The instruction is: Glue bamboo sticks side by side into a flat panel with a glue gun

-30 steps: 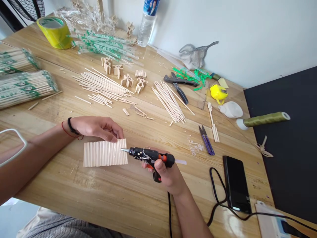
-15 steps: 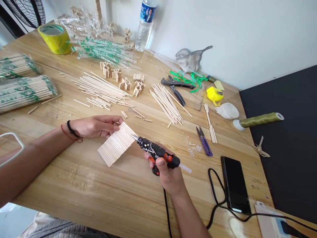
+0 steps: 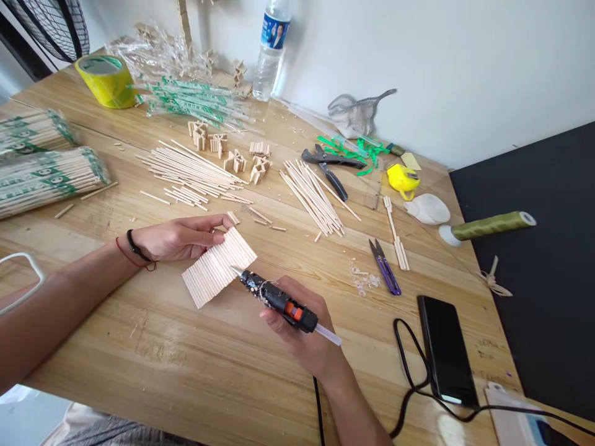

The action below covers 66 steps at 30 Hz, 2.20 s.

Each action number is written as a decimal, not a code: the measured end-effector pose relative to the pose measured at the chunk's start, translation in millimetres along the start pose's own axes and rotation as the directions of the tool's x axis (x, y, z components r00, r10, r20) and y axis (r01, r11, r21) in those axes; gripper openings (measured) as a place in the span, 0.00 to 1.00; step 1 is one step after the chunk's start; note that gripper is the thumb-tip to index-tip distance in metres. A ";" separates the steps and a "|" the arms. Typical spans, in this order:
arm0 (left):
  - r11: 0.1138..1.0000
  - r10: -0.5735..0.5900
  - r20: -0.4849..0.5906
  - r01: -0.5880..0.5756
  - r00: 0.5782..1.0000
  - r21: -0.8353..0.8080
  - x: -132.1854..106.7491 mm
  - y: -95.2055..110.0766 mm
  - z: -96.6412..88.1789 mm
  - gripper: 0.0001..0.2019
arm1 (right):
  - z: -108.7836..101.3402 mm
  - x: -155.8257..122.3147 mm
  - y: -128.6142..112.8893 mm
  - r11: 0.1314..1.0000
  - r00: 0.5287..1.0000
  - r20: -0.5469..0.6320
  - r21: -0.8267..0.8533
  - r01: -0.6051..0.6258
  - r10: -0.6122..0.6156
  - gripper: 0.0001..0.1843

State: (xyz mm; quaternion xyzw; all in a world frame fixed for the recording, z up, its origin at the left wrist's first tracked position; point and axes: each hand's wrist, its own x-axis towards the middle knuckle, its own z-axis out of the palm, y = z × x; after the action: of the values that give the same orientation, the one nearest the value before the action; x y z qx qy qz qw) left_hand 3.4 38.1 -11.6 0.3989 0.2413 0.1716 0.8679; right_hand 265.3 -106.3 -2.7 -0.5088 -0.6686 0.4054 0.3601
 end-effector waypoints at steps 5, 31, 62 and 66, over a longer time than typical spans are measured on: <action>0.997 0.053 -0.003 -0.053 0.999 -0.062 1.2 -0.1 -1.2 0.11 | 3.2 3.0 -6.9 0.997 0.995 0.083 -0.041 0.065 -0.061 0.21; 0.999 0.034 0.014 -0.034 0.999 0.039 1.9 -0.1 -0.9 0.15 | 6.9 2.7 -5.0 0.992 0.994 0.074 -0.095 0.083 -0.076 0.15; 0.996 -0.012 -0.013 0.013 1.000 0.083 1.1 1.8 0.3 0.18 | 3.1 -3.0 -4.9 0.979 0.985 -0.151 -0.196 0.058 -0.088 0.14; 0.996 -0.017 -0.011 0.018 1.000 0.091 1.1 1.7 -0.2 0.18 | -0.9 -4.3 -3.6 0.976 0.971 -0.229 -0.217 0.024 -0.075 0.13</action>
State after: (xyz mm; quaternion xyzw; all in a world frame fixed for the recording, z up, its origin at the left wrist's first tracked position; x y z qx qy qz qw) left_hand 3.9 39.8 -10.6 0.4349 0.2567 0.1549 0.8491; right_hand 265.7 -110.8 0.6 -0.5719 -0.6733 0.2591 0.3905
